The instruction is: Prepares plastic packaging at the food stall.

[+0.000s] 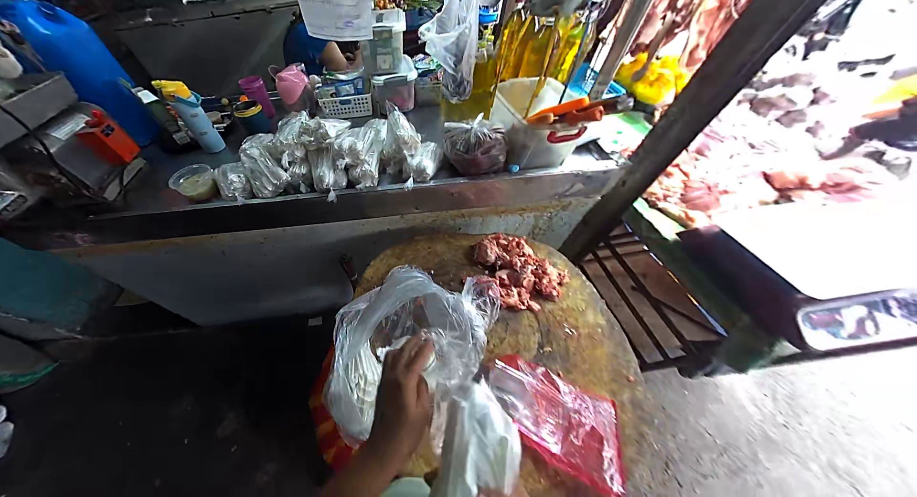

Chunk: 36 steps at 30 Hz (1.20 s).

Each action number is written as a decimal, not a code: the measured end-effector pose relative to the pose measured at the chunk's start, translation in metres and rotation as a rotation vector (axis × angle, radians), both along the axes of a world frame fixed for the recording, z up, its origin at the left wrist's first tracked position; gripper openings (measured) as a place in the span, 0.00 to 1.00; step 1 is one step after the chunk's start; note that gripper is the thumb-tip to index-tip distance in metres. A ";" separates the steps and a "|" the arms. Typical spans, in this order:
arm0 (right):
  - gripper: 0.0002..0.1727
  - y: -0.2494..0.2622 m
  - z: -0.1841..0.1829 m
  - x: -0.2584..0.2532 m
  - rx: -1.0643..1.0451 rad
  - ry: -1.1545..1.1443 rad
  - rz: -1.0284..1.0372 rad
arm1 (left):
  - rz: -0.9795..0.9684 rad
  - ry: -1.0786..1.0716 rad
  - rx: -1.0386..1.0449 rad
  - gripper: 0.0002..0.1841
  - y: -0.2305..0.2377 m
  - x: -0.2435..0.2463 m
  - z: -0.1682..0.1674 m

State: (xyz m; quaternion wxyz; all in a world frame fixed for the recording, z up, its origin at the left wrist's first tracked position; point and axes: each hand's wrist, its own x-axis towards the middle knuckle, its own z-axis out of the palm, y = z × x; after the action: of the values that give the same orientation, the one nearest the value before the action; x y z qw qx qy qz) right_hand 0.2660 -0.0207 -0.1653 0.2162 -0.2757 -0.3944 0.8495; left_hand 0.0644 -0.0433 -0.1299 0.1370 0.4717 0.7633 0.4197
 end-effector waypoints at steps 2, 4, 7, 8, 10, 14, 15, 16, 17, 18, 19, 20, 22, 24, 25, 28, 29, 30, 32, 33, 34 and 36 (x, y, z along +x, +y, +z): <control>0.18 0.010 -0.007 0.009 0.103 0.042 -0.019 | 0.058 0.210 0.001 0.26 0.001 -0.009 0.002; 0.25 0.024 0.007 0.018 0.232 -0.026 0.085 | 0.040 0.336 -0.019 0.25 -0.001 -0.013 0.002; 0.55 0.050 0.032 0.018 0.390 -0.005 0.388 | -0.032 0.483 0.026 0.21 0.000 -0.011 -0.007; 0.63 0.056 0.035 0.015 0.427 0.020 0.465 | -0.084 0.471 0.035 0.20 -0.002 -0.009 -0.006; 0.68 0.063 0.040 0.012 0.481 -0.053 0.480 | -0.206 0.361 0.056 0.19 -0.008 -0.002 0.004; 0.66 0.074 0.044 0.011 0.336 -0.203 0.337 | -0.315 0.129 0.105 0.25 -0.021 0.009 0.014; 0.66 0.077 0.045 0.012 0.306 -0.189 0.328 | -0.314 0.058 0.091 0.27 -0.024 0.011 0.015; 0.65 0.079 0.046 0.012 0.303 -0.167 0.342 | -0.319 -0.029 0.064 0.29 -0.026 0.012 0.016; 0.63 0.080 0.046 0.010 0.325 -0.154 0.361 | -0.327 -0.114 0.036 0.32 -0.027 0.012 0.018; 0.62 0.081 0.046 0.009 0.379 -0.160 0.395 | -0.337 -0.190 0.007 0.36 -0.028 0.011 0.019; 0.64 0.082 0.045 0.006 0.449 -0.165 0.438 | -0.341 -0.233 -0.023 0.39 -0.028 0.011 0.021; 0.66 0.083 0.044 0.003 0.517 -0.190 0.461 | -0.331 -0.231 -0.055 0.41 -0.027 0.011 0.024; 0.68 0.084 0.042 -0.001 0.631 -0.295 0.471 | -0.323 -0.128 -0.146 0.41 -0.027 0.013 0.032; 0.69 0.084 0.039 -0.005 0.695 -0.403 0.497 | -0.340 0.055 -0.256 0.44 -0.028 0.018 0.042; 0.69 0.084 0.037 -0.007 0.713 -0.452 0.499 | -0.347 0.152 -0.282 0.46 -0.029 0.020 0.043; 0.66 0.082 0.034 -0.017 0.705 -0.589 0.437 | -0.288 0.366 -0.207 0.47 -0.027 0.032 0.033; 0.65 0.081 0.035 -0.021 0.697 -0.636 0.399 | -0.241 0.412 -0.165 0.45 -0.025 0.038 0.027; 0.64 0.078 0.036 -0.025 0.706 -0.682 0.361 | -0.194 0.460 -0.140 0.44 -0.023 0.043 0.021; 0.61 0.068 0.040 -0.034 0.792 -0.787 0.277 | -0.104 0.560 -0.118 0.42 -0.018 0.050 0.012; 0.59 0.061 0.042 -0.037 0.869 -0.833 0.231 | -0.085 0.583 -0.118 0.41 -0.016 0.052 0.011; 0.56 0.055 0.042 -0.040 0.959 -0.863 0.181 | -0.079 0.586 -0.113 0.42 -0.015 0.052 0.010; 0.52 0.046 0.035 -0.042 1.152 -0.860 0.081 | -0.093 0.566 -0.078 0.43 -0.012 0.053 0.010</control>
State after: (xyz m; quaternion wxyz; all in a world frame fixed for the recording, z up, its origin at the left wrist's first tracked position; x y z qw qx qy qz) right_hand 0.2236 0.0258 -0.1303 0.1211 -0.4131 -0.8400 0.3302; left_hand 0.1173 -0.0550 -0.1202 -0.0444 0.5987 0.7644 0.2350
